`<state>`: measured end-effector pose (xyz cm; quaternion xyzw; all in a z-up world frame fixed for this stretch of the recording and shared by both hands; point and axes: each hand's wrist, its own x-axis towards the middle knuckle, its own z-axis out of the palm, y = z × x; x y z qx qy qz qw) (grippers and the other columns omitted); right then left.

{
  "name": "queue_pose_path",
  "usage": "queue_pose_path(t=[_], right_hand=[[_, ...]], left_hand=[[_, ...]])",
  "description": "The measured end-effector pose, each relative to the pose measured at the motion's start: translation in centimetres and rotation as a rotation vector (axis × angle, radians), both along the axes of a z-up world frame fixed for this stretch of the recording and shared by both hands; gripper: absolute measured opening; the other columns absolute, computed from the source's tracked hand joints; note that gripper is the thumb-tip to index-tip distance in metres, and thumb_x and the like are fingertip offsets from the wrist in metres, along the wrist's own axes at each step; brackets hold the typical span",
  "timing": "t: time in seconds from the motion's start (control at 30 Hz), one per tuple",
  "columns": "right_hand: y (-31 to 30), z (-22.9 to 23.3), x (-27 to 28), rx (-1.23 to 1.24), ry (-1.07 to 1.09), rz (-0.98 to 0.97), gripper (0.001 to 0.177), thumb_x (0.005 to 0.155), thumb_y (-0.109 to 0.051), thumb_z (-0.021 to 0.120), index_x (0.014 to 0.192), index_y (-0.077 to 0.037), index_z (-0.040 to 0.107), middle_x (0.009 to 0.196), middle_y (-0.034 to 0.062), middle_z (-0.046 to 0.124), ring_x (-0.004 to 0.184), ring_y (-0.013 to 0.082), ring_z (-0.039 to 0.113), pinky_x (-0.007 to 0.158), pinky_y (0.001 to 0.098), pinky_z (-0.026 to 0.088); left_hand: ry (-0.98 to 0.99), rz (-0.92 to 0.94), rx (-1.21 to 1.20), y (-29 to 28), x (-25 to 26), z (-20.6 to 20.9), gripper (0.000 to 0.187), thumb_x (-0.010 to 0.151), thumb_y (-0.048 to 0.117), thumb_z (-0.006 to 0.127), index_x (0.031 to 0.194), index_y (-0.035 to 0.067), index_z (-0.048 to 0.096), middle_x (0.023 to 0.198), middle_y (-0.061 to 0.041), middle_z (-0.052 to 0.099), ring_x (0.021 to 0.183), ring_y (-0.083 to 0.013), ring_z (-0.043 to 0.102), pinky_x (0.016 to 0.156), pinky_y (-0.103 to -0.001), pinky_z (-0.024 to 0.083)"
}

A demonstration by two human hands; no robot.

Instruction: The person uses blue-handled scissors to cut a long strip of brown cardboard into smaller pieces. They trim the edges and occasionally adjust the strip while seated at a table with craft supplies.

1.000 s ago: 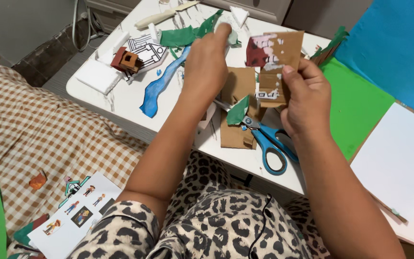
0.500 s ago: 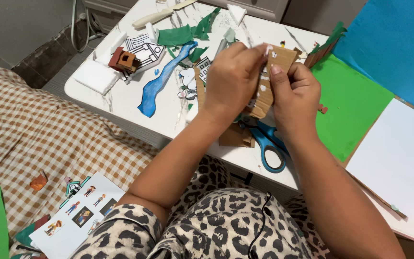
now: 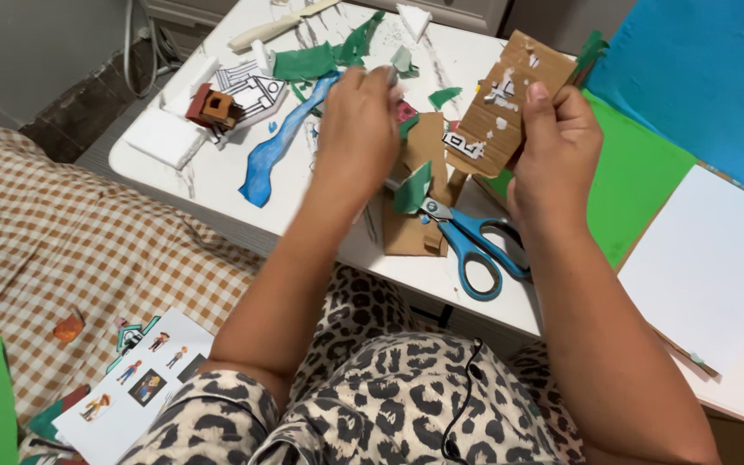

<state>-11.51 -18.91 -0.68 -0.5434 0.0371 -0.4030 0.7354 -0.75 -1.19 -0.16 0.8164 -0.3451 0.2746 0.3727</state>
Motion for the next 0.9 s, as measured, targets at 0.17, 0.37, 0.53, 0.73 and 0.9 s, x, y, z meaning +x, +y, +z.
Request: queue_pose_path(t=[0.17,0.37,0.53,0.73,0.9], right_hand=[[0.5,-0.1,0.5,0.002,-0.049,0.069,0.017,0.112,-0.015,0.061,0.102,-0.001,0.060,0.099,0.0086,0.069,0.086,0.0104,0.064,0.081,0.0293,0.059],[1.3,-0.2,0.2,0.029,-0.117,0.113,0.017,0.112,-0.016,0.060,0.104,-0.001,0.058,0.102,0.0098,0.069,0.090,0.0137,0.068,0.083,0.0337,0.064],[2.1,0.3,-0.5,0.002,0.016,0.118,0.018,0.106,-0.014,0.059,0.118,-0.001,0.060,0.107,0.0089,0.068,0.089,0.0130,0.071,0.074,0.0320,0.063],[2.3,-0.3,0.0,-0.146,0.055,-0.039,0.019,0.110,-0.008,0.060,0.124,0.004,0.057,0.118,0.0133,0.070,0.101,0.0160,0.069,0.090,0.0326,0.062],[1.2,-0.5,0.5,-0.051,0.004,-0.030,0.016,0.106,-0.004,0.058,0.120,0.004,0.057,0.116,0.0150,0.071,0.101,0.0190,0.073,0.092,0.0347,0.064]], left_hand=[[-0.126,-0.079,0.010,0.2,-0.3,-0.4,0.047,0.093,0.018,0.071,0.134,-0.004,0.061,0.116,-0.023,0.069,0.102,-0.0364,0.064,0.091,-0.041,0.052],[0.510,-0.332,-0.115,-0.6,-4.0,0.6,0.023,0.092,0.020,0.071,0.107,0.004,0.076,0.087,-0.012,0.075,0.077,-0.0272,0.075,0.073,-0.037,0.057],[0.033,-0.191,-0.134,-0.4,-4.1,0.8,0.012,0.087,0.017,0.074,0.086,0.005,0.071,0.084,-0.011,0.068,0.080,-0.0309,0.067,0.072,-0.042,0.053],[-0.250,-0.199,-0.072,-0.6,-5.3,-0.4,0.004,0.088,0.006,0.067,0.090,0.007,0.064,0.091,-0.009,0.062,0.088,-0.0303,0.061,0.078,-0.043,0.049],[-0.249,-0.402,-0.105,-0.2,-5.9,0.0,0.009,0.092,0.008,0.069,0.098,0.005,0.063,0.094,-0.009,0.062,0.090,-0.0307,0.060,0.081,-0.042,0.048]])
